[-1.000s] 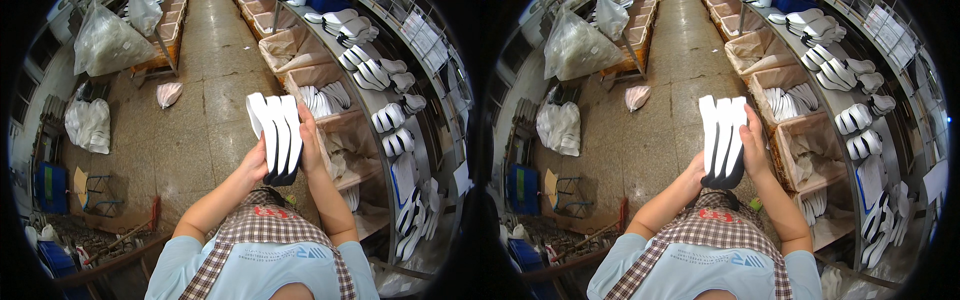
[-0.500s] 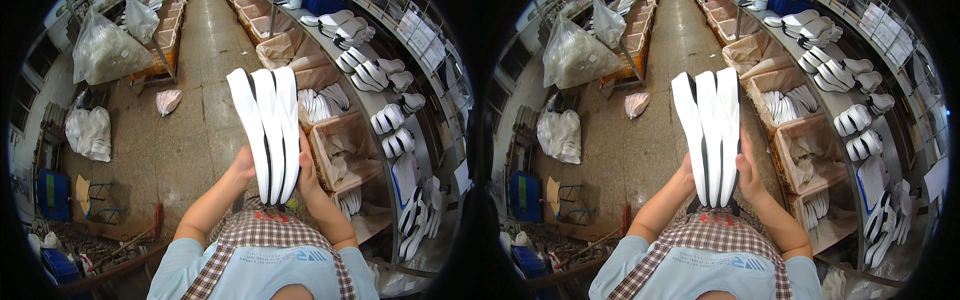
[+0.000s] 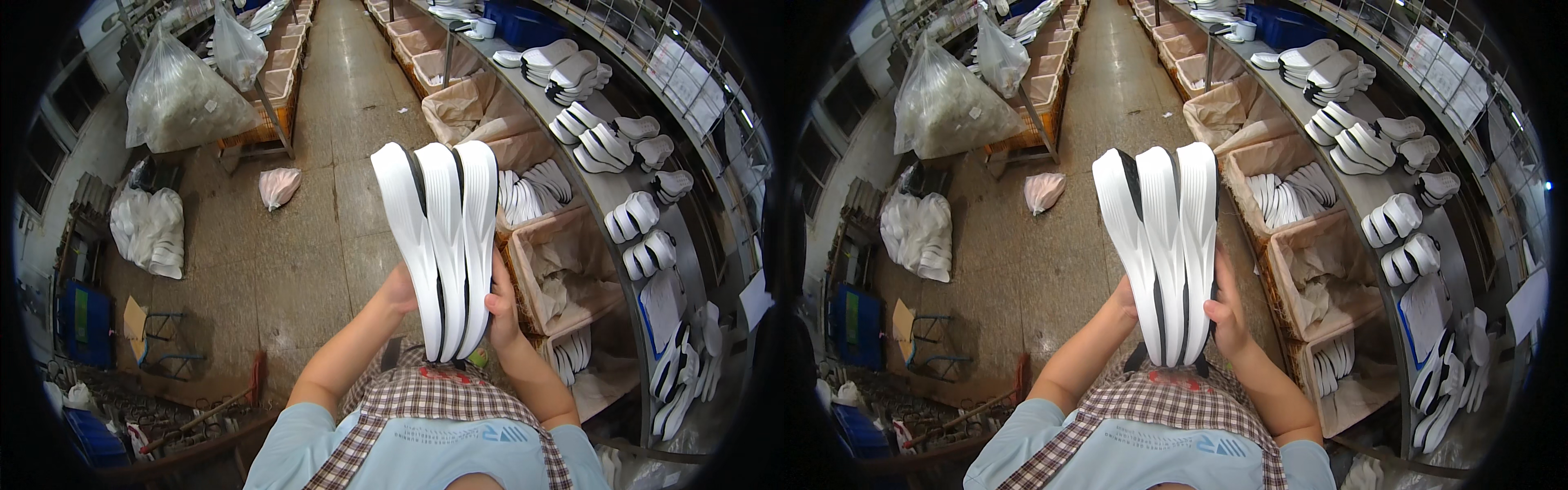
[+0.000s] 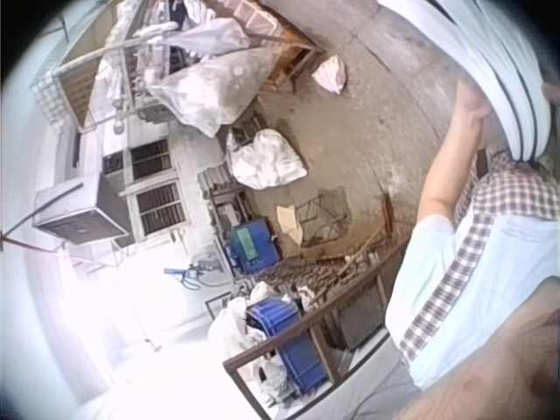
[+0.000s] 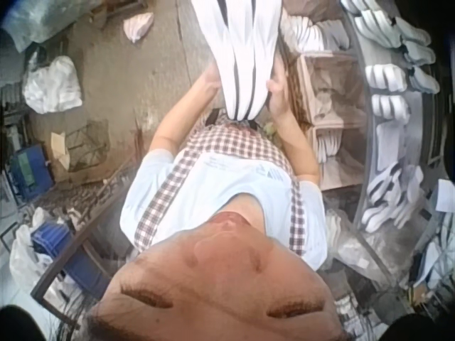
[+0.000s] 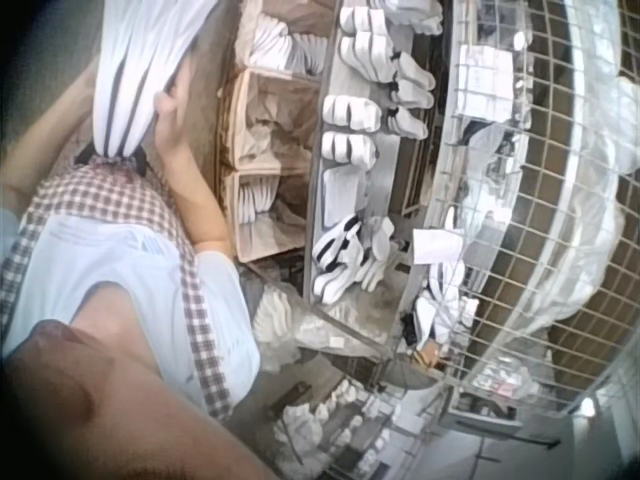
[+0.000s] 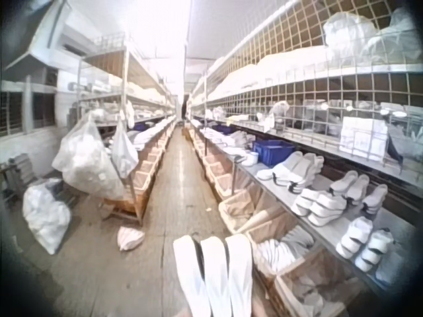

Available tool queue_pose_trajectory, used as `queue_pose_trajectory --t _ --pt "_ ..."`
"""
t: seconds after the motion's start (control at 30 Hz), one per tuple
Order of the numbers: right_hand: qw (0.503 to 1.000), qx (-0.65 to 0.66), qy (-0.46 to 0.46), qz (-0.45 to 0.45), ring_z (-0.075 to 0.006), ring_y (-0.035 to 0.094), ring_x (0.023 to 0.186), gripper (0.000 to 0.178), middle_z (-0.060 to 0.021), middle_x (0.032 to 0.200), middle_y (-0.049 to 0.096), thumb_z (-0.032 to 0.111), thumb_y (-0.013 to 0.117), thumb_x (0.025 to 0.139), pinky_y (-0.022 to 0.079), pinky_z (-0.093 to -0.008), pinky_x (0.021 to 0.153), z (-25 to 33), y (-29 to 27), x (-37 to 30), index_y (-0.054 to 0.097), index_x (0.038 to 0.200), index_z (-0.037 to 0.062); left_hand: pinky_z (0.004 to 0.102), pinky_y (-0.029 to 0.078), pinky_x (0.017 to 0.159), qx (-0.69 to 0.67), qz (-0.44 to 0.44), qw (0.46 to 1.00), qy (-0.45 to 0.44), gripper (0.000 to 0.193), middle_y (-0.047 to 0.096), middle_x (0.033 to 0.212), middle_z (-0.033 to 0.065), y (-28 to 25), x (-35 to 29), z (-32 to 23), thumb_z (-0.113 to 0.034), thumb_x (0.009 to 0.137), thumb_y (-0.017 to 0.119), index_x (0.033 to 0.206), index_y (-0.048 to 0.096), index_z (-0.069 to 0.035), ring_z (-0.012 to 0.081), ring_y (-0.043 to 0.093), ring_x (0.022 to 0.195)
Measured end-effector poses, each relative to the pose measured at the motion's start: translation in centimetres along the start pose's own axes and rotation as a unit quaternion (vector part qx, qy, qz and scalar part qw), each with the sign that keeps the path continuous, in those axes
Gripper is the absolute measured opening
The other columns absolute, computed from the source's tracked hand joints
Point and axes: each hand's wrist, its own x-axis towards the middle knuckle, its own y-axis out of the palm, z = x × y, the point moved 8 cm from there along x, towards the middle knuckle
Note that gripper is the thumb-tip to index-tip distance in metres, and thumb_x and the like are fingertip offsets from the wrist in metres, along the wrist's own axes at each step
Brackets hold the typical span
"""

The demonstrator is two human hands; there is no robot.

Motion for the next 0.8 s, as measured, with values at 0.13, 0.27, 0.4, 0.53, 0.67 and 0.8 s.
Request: queue_pose_trajectory --t 0.13,0.27,0.4,0.53,0.67,0.8 --pt "0.999 0.042 0.013 0.007 -0.028 0.02 0.133 0.084 -0.0203 0.144 0.02 0.038 0.045 0.074 0.016 -0.0385 0.108 0.0 0.2 -0.2 0.016 0.138 -0.0073 0.0365 0.05 0.086 0.03 0.031 0.999 0.013 0.052 0.055 0.118 0.0138 0.8 0.0 -0.9 -0.035 0.087 0.055 0.123 0.046 0.002 0.0226 0.059 0.101" --pt "0.998 0.052 0.018 0.001 -0.0264 0.026 0.13 0.083 -0.0191 0.139 0.026 0.032 0.055 0.076 0.02 -0.0375 0.106 0.0 0.2 -0.2 0.016 0.138 -0.0067 0.0381 0.048 0.088 0.056 0.039 0.997 0.026 0.052 0.054 0.121 0.0128 1.8 0.1 -1.9 -0.035 0.088 0.053 0.126 0.044 0.0 0.0232 0.057 0.104" --pt "1.0 -0.015 0.01 -0.003 -0.0265 0.032 0.125 0.086 -0.0169 0.132 0.034 0.035 0.064 0.076 0.024 -0.0366 0.104 -0.3 -0.1 -0.1 0.019 0.137 -0.0051 0.0409 0.05 0.086 0.071 0.019 0.997 0.036 0.049 0.055 0.118 0.0144 1.4 0.2 -2.8 -0.028 0.084 0.059 0.124 0.047 -0.001 0.025 0.058 0.103" --pt "0.998 -0.011 0.053 -0.014 -0.0259 0.036 0.121 0.087 -0.0149 0.128 0.037 0.03 0.071 0.073 0.029 -0.037 0.101 -1.4 -0.4 -0.3 0.021 0.136 -0.0028 0.0415 0.049 0.088 0.113 0.022 0.993 0.029 0.051 0.055 0.119 0.0138 0.0 0.2 -2.9 -0.024 0.08 0.064 0.124 0.048 -0.002 0.0254 0.057 0.105" --pt "0.998 -0.023 0.063 -0.009 -0.0242 0.041 0.117 0.085 -0.0135 0.126 0.039 0.017 0.074 0.071 0.034 -0.0372 0.098 -1.7 -0.2 -0.3 0.021 0.135 -0.0007 0.0375 0.047 0.088 0.176 0.029 0.983 0.04 0.039 0.056 0.118 0.0094 -1.6 -0.2 -3.3 -0.015 0.085 0.059 0.121 0.05 -0.004 0.0225 0.055 0.105" --pt "0.997 -0.009 0.082 -0.009 -0.0234 0.04 0.117 0.085 -0.0122 0.128 0.038 0.016 0.075 0.071 0.033 -0.0371 0.098 -2.3 -0.3 -0.2 0.021 0.136 0.0008 0.0351 0.047 0.085 0.235 -0.01 0.971 0.034 0.034 0.059 0.111 0.0045 -2.8 -0.3 -3.5 -0.005 0.083 0.059 0.116 0.054 -0.007 0.0182 0.057 0.1"
